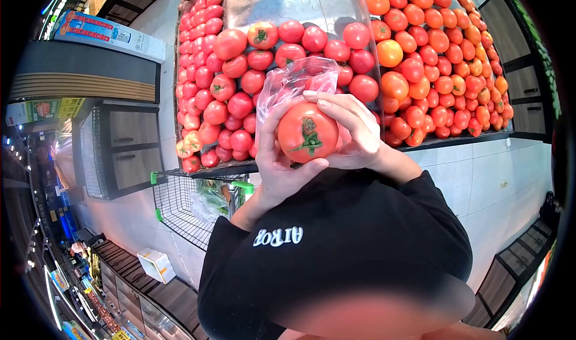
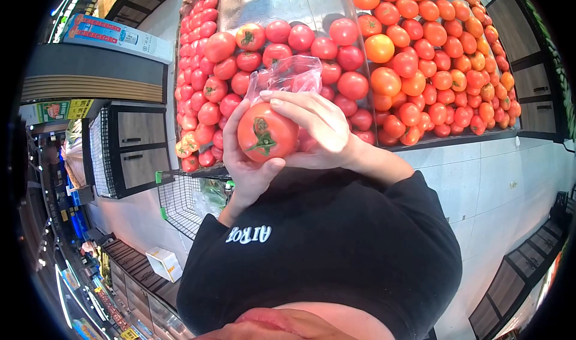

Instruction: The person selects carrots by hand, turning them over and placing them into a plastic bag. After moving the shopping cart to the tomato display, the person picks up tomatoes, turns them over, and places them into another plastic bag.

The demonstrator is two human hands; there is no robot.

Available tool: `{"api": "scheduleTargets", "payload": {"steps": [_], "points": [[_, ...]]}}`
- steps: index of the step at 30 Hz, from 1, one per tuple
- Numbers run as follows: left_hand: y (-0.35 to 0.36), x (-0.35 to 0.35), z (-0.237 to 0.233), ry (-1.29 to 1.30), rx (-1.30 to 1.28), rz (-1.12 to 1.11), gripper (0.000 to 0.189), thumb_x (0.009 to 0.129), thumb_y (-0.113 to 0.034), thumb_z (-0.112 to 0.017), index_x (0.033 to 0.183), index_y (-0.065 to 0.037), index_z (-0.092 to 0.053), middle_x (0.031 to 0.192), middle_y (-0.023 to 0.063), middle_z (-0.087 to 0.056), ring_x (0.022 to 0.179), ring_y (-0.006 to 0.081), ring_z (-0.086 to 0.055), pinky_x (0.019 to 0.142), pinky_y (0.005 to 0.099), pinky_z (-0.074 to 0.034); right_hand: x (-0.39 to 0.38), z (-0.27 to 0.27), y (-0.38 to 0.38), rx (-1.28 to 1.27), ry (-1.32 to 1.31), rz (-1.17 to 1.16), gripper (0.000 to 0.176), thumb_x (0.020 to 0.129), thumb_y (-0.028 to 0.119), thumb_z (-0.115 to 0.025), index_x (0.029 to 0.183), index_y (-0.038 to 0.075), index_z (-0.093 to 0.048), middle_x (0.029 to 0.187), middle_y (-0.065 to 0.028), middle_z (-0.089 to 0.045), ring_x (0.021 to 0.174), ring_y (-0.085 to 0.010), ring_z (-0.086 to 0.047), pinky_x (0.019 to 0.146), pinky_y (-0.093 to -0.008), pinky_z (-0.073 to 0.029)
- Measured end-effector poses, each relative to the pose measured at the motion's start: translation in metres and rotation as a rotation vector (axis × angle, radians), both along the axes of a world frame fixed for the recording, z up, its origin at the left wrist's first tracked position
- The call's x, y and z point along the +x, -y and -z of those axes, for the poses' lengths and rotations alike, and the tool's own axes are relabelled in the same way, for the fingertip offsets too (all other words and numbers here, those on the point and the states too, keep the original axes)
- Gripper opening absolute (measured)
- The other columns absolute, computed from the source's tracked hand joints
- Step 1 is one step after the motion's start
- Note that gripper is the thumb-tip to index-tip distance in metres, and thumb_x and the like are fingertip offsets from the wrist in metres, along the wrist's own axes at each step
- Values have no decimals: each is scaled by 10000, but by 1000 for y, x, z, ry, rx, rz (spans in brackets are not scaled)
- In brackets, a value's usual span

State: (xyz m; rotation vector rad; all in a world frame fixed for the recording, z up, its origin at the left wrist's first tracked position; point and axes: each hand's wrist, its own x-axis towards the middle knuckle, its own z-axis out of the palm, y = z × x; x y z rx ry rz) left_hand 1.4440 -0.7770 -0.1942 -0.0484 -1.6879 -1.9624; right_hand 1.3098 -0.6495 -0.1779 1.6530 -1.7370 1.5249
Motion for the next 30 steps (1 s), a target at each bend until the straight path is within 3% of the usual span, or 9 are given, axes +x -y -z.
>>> {"api": "scheduleTargets", "payload": {"steps": [10, 14, 17, 21, 30], "points": [[0, -2, -2, -4, -40, -13, 971, 762, -86, -901, 1526, 0, -308, 1515, 154, -393, 1389, 276, -463, 1126, 401, -462, -2, 1, -1, 25, 8, -10, 798, 669, 238, -916, 1347, -7, -574, 1324, -224, -635, 1138, -345, -677, 897, -412, -573], [6, -4, 5, -2, -282, -85, 1005, 748, -128, -920, 1538, -19, -309, 1542, 208, -396, 1396, 302, -463, 1137, 426, -452, -3, -2, -2, 80, 18, -79, 765, 661, 176, -898, 1364, 116, -601, 1379, -236, -589, 1146, -382, -662, 888, -426, -574], [4, -8, 0, -67, -249, -99, 979, 697, -11, -916, 1503, -14, -360, 1507, 218, -440, 1378, 337, -483, 1112, 443, -468, 0, -7, -1, 61, 21, -97, 696, 667, 84, -869, 1318, 205, -653, 1367, -259, -586, 1125, -415, -665, 878, -453, -587], [6, -9, -8, -115, -314, -110, 968, 686, -36, -930, 1488, -49, -387, 1497, 244, -440, 1360, 384, -500, 1105, 481, -472, 5, -8, 0, -35, -36, -77, 589, 683, 65, -857, 1237, 187, -696, 1324, -296, -598, 1067, -423, -694, 850, -454, -610], [7, -10, -8, -134, -352, -111, 973, 688, -75, -941, 1486, -33, -386, 1470, 239, -458, 1345, 374, -509, 1099, 475, -473, 1, -7, -2, -57, -49, -121, 544, 686, 93, -858, 1197, 142, -676, 1360, -341, -555, 1127, -478, -669, 837, -472, -616]]}}
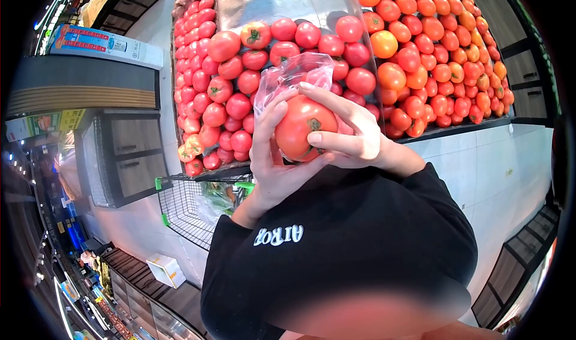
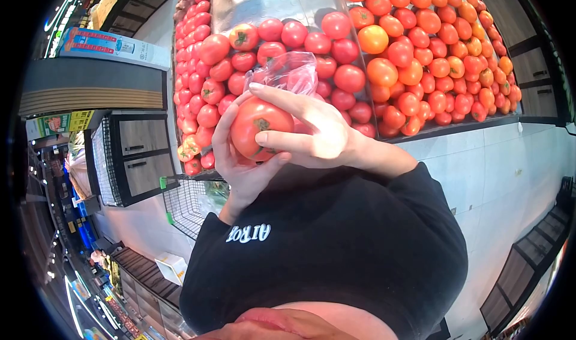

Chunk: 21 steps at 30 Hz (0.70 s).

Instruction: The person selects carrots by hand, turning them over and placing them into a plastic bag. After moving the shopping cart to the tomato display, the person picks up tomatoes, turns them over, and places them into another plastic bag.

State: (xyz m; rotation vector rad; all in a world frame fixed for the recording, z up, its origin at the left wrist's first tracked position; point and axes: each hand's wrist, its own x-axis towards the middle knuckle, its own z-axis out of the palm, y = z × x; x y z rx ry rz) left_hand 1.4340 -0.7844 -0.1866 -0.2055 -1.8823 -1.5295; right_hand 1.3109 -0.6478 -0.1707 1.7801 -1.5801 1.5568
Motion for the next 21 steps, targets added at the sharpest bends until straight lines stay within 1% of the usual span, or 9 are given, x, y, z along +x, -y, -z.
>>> {"api": "scheduleTargets", "payload": {"steps": [6, 9, 12, 18, 21], "points": [[-3, 4, 1, 54, 77, 4, 984, 687, -58, -940, 1489, 9, -375, 1462, 200, -465, 1338, 319, -516, 1110, 429, -465, -4, 6, -1, 19, 14, -39, 702, 685, 135, -861, 1327, 123, -577, 1422, -340, -518, 1194, -459, -643, 852, -458, -601], [-3, 6, 4, 99, 93, -2, 993, 729, -156, -937, 1509, -14, -340, 1500, 245, -449, 1370, 330, -493, 1135, 442, -453, -1, 6, -3, 72, 31, 13, 732, 675, 129, -864, 1342, 115, -562, 1426, -338, -517, 1181, -455, -650, 849, -446, -600], [-5, 8, 6, 123, 156, 0, 996, 728, -144, -936, 1512, -11, -337, 1504, 236, -446, 1364, 316, -500, 1133, 434, -456, -3, 5, -4, 68, -9, 7, 751, 668, 133, -868, 1350, 108, -556, 1427, -336, -517, 1174, -450, -654, 839, -434, -601], [-7, 8, 3, 125, 193, 18, 997, 727, -135, -936, 1512, -1, -336, 1504, 227, -449, 1357, 311, -507, 1129, 424, -459, -4, 7, -5, 61, -16, -1, 736, 643, 137, -879, 1309, 108, -566, 1428, -338, -516, 1160, -440, -664, 812, -422, -604], [-7, 7, 5, 123, 193, 6, 1012, 720, -168, -945, 1512, 0, -337, 1494, 222, -460, 1353, 307, -511, 1130, 423, -457, -4, 6, -5, 70, -14, -2, 744, 625, 132, -884, 1296, 113, -565, 1433, -339, -511, 1152, -435, -669, 816, -421, -602]]}}
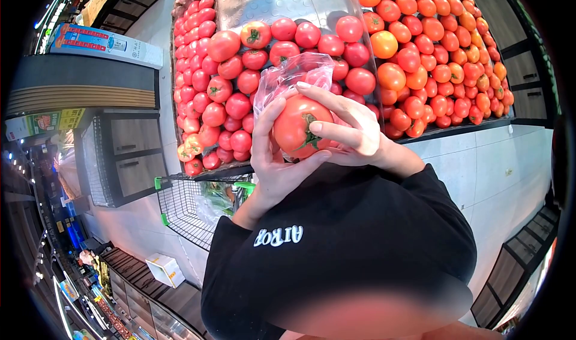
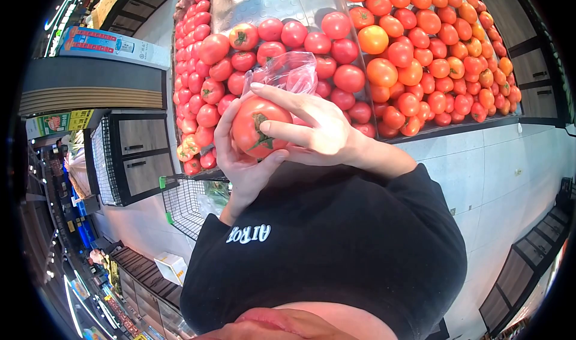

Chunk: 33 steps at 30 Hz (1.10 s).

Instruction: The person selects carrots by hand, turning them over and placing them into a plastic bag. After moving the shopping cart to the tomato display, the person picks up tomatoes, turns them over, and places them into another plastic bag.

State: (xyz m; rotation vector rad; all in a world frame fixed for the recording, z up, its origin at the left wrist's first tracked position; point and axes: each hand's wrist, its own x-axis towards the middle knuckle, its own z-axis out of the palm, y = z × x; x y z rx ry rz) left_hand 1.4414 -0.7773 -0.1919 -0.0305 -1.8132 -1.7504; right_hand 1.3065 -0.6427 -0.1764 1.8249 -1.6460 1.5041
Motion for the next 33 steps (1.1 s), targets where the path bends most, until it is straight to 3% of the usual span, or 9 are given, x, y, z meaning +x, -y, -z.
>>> {"api": "scheduleTargets", "payload": {"steps": [6, 9, 10, 13, 16, 19, 23, 28, 33], "points": [[-4, -2, -8, 24, 404, 77, 960, 729, -91, -926, 1497, -12, -354, 1468, 201, -474, 1314, 288, -551, 1085, 416, -502, 6, -1, 1, -117, 140, -3, 635, 653, 135, -908, 1185, 51, -572, 1400, -332, -536, 1220, -462, -619, 932, -496, -554], [0, -1, -4, 7, 382, 80, 963, 736, -122, -927, 1501, -19, -352, 1459, 210, -491, 1309, 283, -557, 1086, 415, -500, -5, 5, -13, -225, 27, 135, 369, 689, 46, -884, 930, 50, -605, 1233, -263, -637, 1057, -382, -667, 835, -434, -558], [0, 0, -5, 24, 405, 90, 964, 735, -119, -927, 1502, -20, -352, 1457, 209, -493, 1312, 281, -555, 1087, 415, -499, -6, 3, -16, -245, 36, 207, 304, 707, -23, -847, 849, 52, -589, 1048, -179, -680, 866, -298, -671, 721, -390, -544], [-1, -1, -9, 50, 456, 111, 963, 735, -111, -925, 1503, -22, -351, 1452, 207, -500, 1319, 279, -549, 1092, 417, -495, -12, 7, -18, -267, 163, 192, 286, 764, -155, -733, 923, 19, -572, 781, -91, -646, 666, -214, -621, 654, -342, -511], [-1, -2, -11, 43, 471, 121, 958, 738, -101, -920, 1505, -24, -350, 1452, 207, -499, 1325, 280, -544, 1097, 420, -492, -12, 31, -21, -335, 359, 121, 352, 814, -187, -657, 1117, -32, -564, 775, -91, -640, 669, -179, -611, 669, -303, -504], [-1, -2, -11, 50, 472, 126, 954, 740, -78, -914, 1507, -31, -350, 1465, 201, -488, 1331, 281, -538, 1101, 423, -490, 4, 9, -10, -247, 483, 167, 479, 868, -189, -597, 1321, -73, -492, 807, -95, -639, 672, -156, -601, 704, -264, -504], [-7, -5, -8, 55, 403, 107, 941, 727, -54, -916, 1496, -53, -373, 1483, 195, -475, 1337, 301, -532, 1097, 437, -490, -4, -13, -12, 7, 256, 83, 593, 819, 142, -796, 1325, -57, -558, 1337, -240, -609, 1277, -366, -576, 1063, -474, -469], [0, -21, 16, -182, -283, -79, 902, 661, -76, -951, 1425, -88, -472, 1460, 222, -490, 1322, 382, -535, 1071, 474, -489, 10, -16, -8, 187, 794, -156, 472, 1017, 265, -623, 1382, -12, -511, 1329, -175, -615, 1269, -261, -582, 1061, -394, -461], [-4, -14, 9, -121, -226, -76, 886, 667, -43, -939, 1421, -76, -474, 1464, 223, -486, 1329, 366, -532, 1083, 461, -487, 14, -22, -7, 211, 917, -293, 519, 999, 194, -631, 1442, -20, -465, 1382, -148, -527, 1302, -243, -518, 1113, -379, -409]]}}
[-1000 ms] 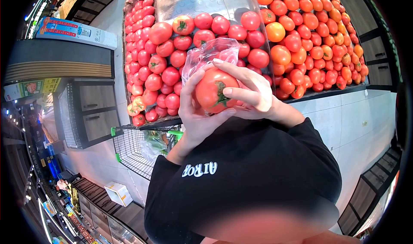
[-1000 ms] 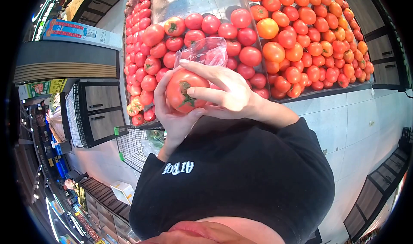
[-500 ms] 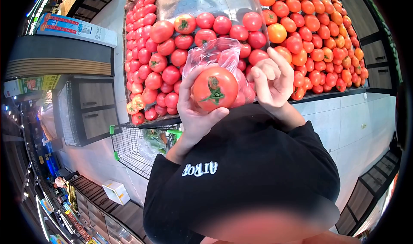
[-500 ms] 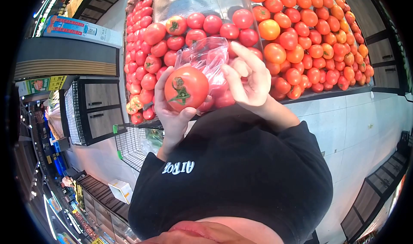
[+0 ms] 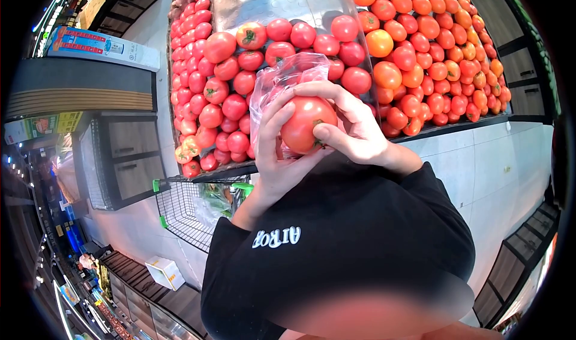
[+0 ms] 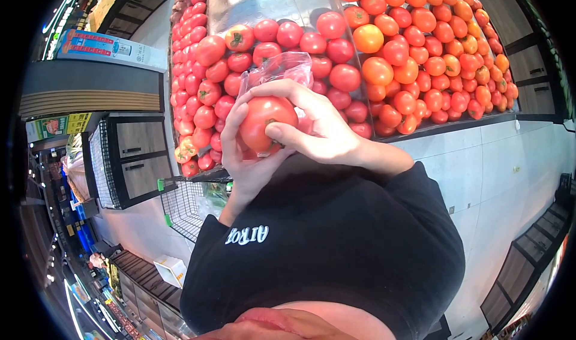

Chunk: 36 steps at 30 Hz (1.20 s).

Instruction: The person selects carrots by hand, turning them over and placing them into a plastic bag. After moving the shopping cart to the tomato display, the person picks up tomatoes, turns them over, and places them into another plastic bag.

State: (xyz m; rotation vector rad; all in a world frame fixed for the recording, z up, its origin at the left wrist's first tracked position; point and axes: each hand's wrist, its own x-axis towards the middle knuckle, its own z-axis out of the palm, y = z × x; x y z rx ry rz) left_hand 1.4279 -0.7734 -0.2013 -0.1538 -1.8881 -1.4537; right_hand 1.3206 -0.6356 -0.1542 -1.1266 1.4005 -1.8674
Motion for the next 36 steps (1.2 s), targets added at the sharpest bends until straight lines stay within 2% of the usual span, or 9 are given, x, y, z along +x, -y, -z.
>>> {"api": "scheduleTargets", "payload": {"steps": [14, 17, 19, 21, 24, 29, 32, 34, 36], "points": [[-1, 10, -8, 182, 422, 287, 979, 687, 21, -919, 1506, 4, -383, 1501, 184, -441, 1351, 305, -515, 1129, 440, -459, -10, 5, -1, 45, -301, 104, 625, 852, 254, -802, 1367, 14, -541, 1344, -173, -584, 1285, -309, -559, 1092, -432, -436], [-7, 9, -15, 211, 453, 230, 865, 775, -78, -885, 1492, 8, -408, 1481, 191, -484, 1337, 329, -536, 1104, 456, -473, -10, 8, 0, 59, -322, 121, 683, 821, 281, -831, 1382, 28, -535, 1353, -173, -574, 1296, -327, -549, 1098, -444, -432], [1, 1, -2, 136, 99, 7, 785, 835, -158, -839, 1482, 7, -427, 1461, 200, -517, 1321, 352, -550, 1089, 484, -464, -8, 6, 4, 89, -389, 187, 710, 802, 280, -846, 1393, 44, -533, 1353, -178, -569, 1301, -342, -542, 1092, -451, -438], [14, 4, -5, 179, -286, -151, 824, 859, -184, -826, 1513, 18, -366, 1518, 200, -434, 1380, 336, -481, 1130, 443, -451, -8, 0, 6, 171, -572, 278, 770, 768, 257, -869, 1425, 74, -510, 1328, -176, -578, 1269, -353, -567, 1069, -448, -464], [25, 2, -1, 121, -609, -320, 770, 895, -188, -782, 1512, 21, -371, 1507, 226, -451, 1374, 368, -488, 1156, 463, -403, -11, 9, 6, 268, -536, 319, 803, 758, 216, -873, 1448, 83, -487, 1336, -173, -580, 1223, -340, -602, 1046, -425, -485], [27, -4, 6, 5, -583, -341, 762, 825, -9, -766, 1494, 27, -402, 1429, 230, -545, 1331, 367, -544, 1164, 485, -375, -13, 20, 6, 53, -4, 100, 814, 786, 143, -875, 1462, 46, -432, 1449, -149, -515, 1326, -249, -537, 1084, -405, -479], [29, -8, 2, 41, -509, -244, 771, 784, 57, -739, 1486, 24, -421, 1431, 229, -544, 1341, 394, -526, 1150, 494, -386, -7, 27, 6, -40, 66, 91, 807, 783, 108, -872, 1461, 66, -437, 1466, -146, -493, 1365, -261, -500, 1115, -418, -454], [25, -9, 9, 135, -324, -172, 760, 759, 81, -707, 1471, 18, -449, 1427, 219, -548, 1382, 449, -465, 1150, 530, -362, -8, 27, 9, -29, -41, 100, 809, 776, 94, -869, 1462, 76, -440, 1456, -150, -501, 1362, -276, -504, 1114, -428, -449], [23, -11, 10, 126, -340, -201, 784, 751, 78, -707, 1482, 22, -429, 1427, 216, -549, 1375, 446, -474, 1150, 526, -365, -10, 30, 11, -2, -150, 126, 817, 762, 80, -869, 1461, 82, -446, 1444, -153, -509, 1353, -294, -510, 1107, -438, -449]]}}
